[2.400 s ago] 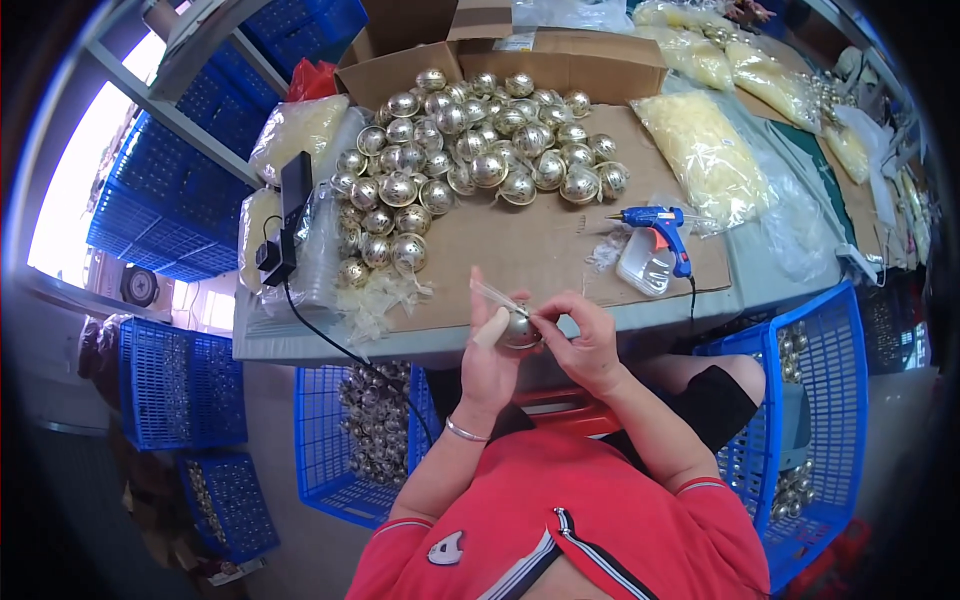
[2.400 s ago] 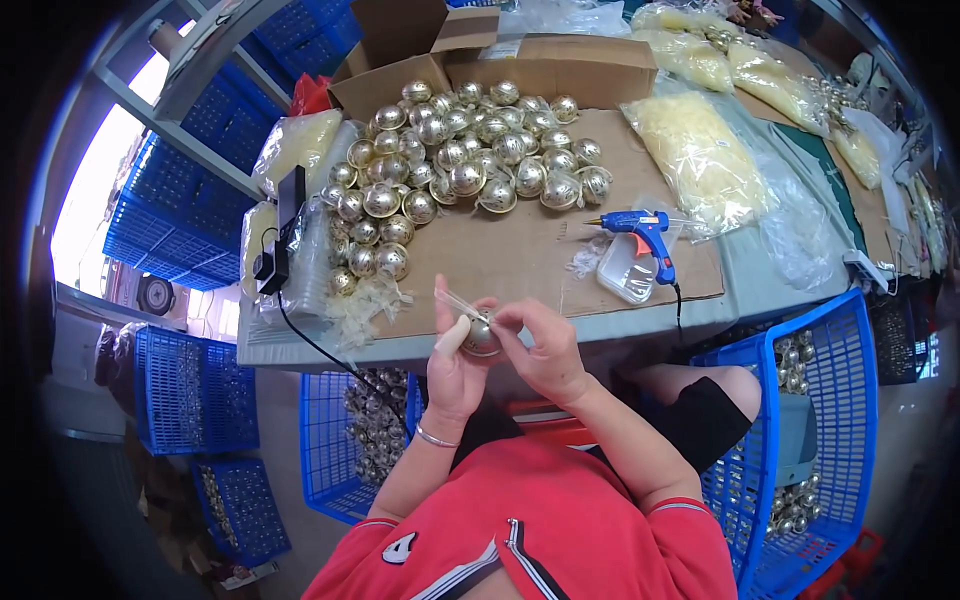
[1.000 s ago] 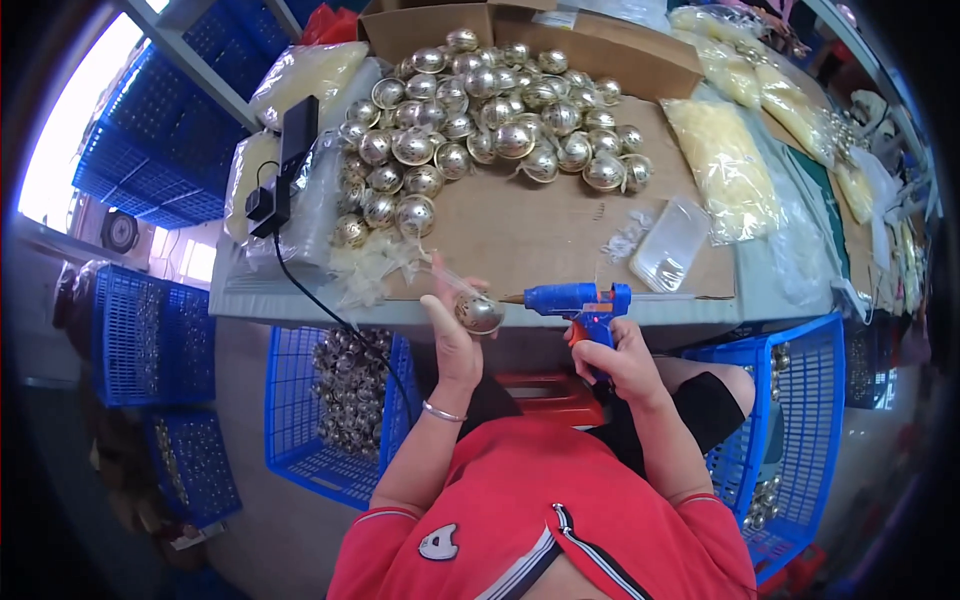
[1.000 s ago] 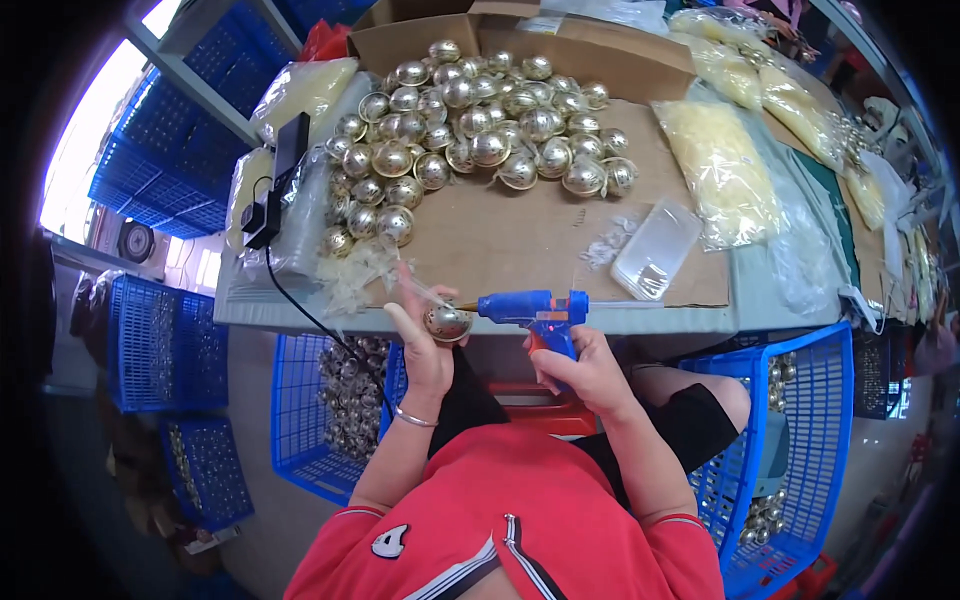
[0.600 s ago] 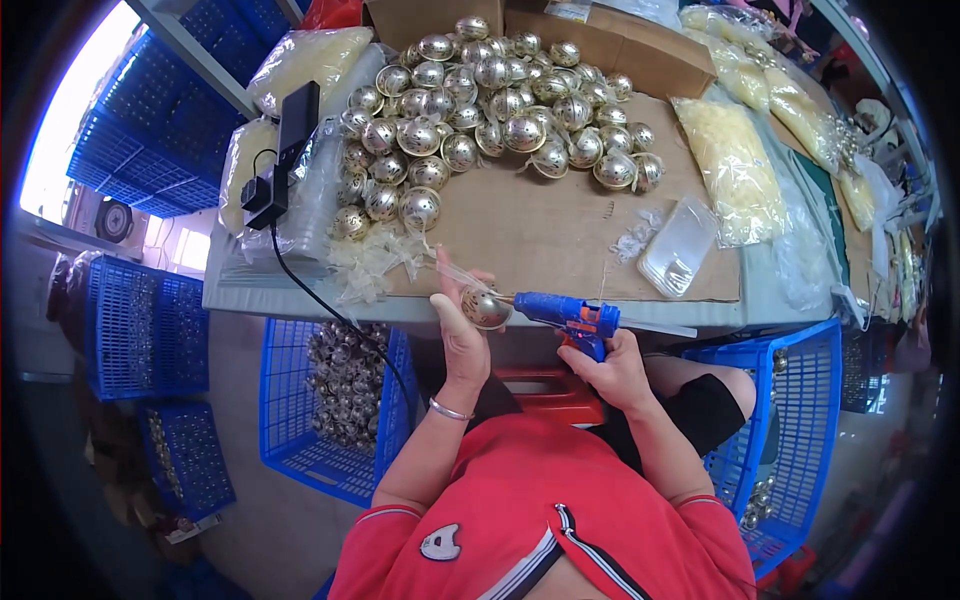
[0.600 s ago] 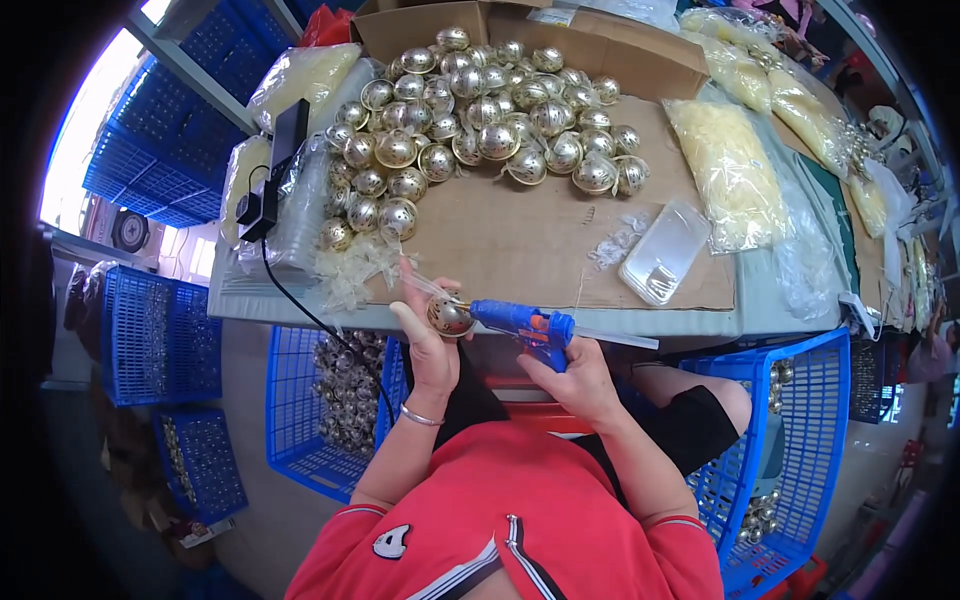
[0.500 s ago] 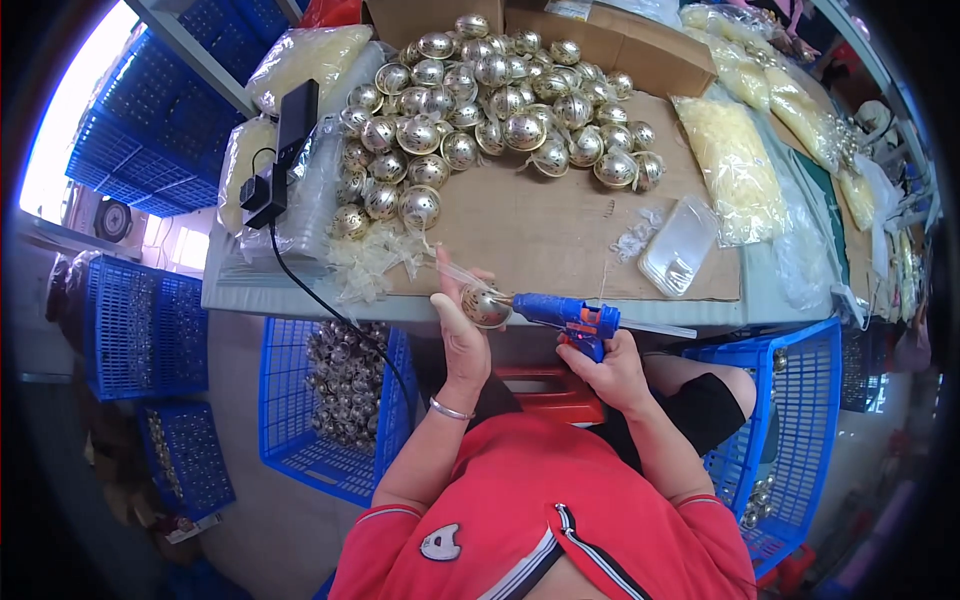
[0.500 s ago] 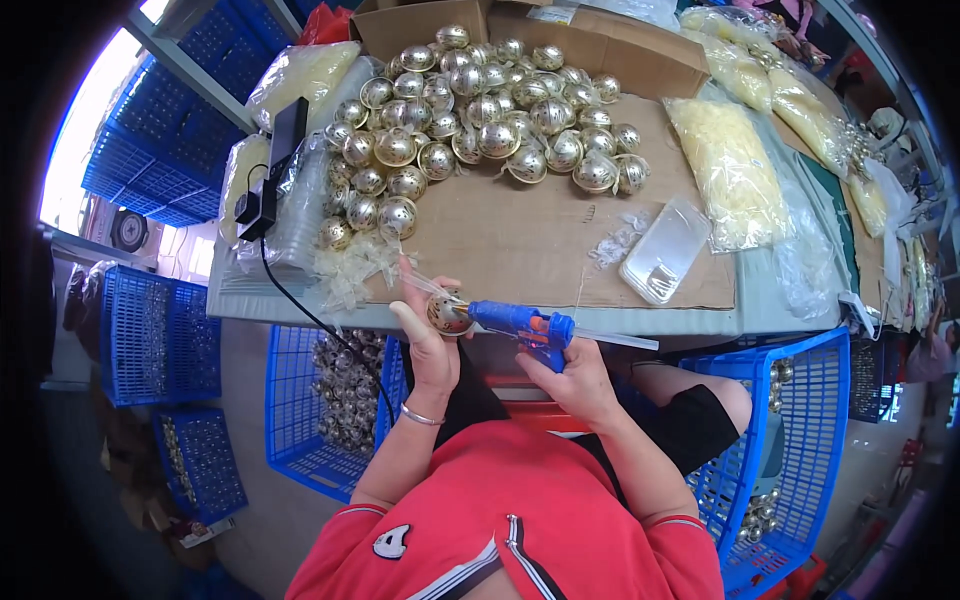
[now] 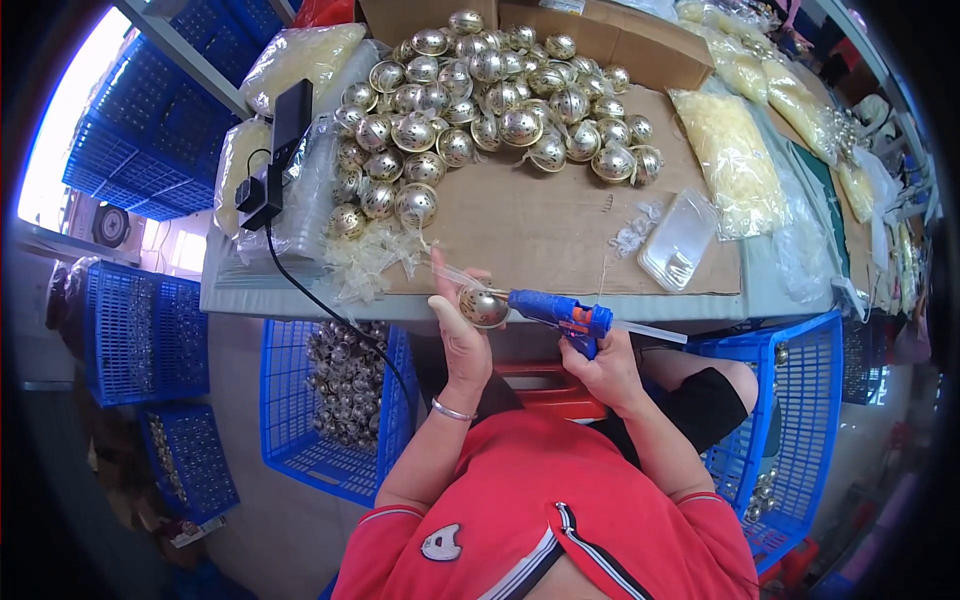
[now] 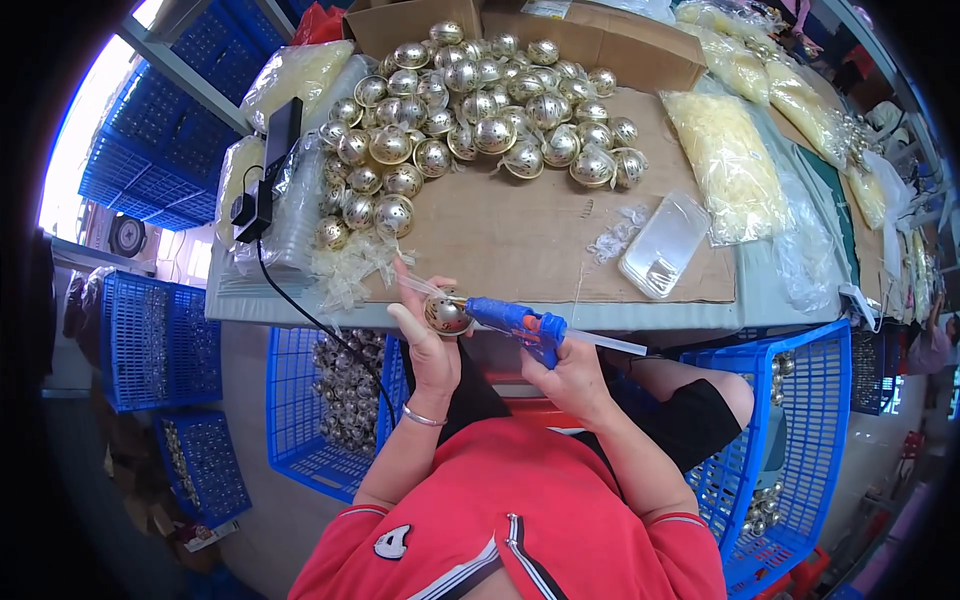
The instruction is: Decorating gold Christmas baubles by applying hot glue and attaching a decorative element.
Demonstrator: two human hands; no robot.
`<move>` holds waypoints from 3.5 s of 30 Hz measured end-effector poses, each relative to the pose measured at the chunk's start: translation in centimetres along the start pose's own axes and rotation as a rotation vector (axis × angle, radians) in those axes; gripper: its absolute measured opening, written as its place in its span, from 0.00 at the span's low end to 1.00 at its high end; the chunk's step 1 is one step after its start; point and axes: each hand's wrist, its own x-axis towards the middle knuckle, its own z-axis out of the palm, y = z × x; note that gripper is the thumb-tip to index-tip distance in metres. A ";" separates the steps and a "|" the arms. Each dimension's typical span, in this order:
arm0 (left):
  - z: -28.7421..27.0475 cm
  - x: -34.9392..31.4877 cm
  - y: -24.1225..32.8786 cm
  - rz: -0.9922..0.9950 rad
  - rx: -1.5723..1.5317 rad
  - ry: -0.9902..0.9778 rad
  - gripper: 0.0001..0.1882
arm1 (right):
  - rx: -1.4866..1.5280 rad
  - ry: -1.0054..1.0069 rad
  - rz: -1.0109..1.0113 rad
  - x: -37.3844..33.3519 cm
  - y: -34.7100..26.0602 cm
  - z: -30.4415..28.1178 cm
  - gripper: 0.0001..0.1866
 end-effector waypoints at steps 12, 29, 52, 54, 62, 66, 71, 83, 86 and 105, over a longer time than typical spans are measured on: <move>0.5 0.1 0.0 -0.029 -0.047 0.007 0.41 | 0.051 -0.021 -0.037 0.4 1.3 -0.3 0.06; 1.6 0.0 -0.3 -0.055 -0.135 -0.026 0.38 | 0.351 -0.073 0.220 0.4 0.9 -1.3 0.05; -5.4 -1.6 4.3 0.042 -0.187 0.241 0.39 | -0.906 0.738 -0.134 7.1 3.6 -13.0 0.12; -6.2 -1.7 4.5 0.047 -0.186 0.261 0.39 | -1.071 0.973 -0.398 7.4 3.1 -10.9 0.08; -7.1 -1.9 4.4 0.071 -0.178 0.249 0.36 | -0.444 0.055 -0.606 11.5 1.6 8.3 0.06; -7.5 -2.3 4.4 0.091 -0.187 0.242 0.36 | -0.677 0.141 -0.649 14.0 2.5 12.1 0.07; -8.2 -2.5 4.9 0.092 -0.174 0.269 0.40 | -0.610 0.287 -0.550 16.6 3.0 8.7 0.06; -7.9 -2.1 3.2 0.038 -0.155 0.221 0.39 | -0.586 0.033 -0.741 12.3 1.2 11.1 0.07; -7.3 -2.2 3.5 0.038 -0.134 0.231 0.39 | -0.625 0.008 -0.737 14.1 3.2 13.0 0.07; -5.3 -1.8 2.2 -0.012 -0.149 0.116 0.40 | -0.300 0.219 -0.247 9.9 2.0 0.1 0.04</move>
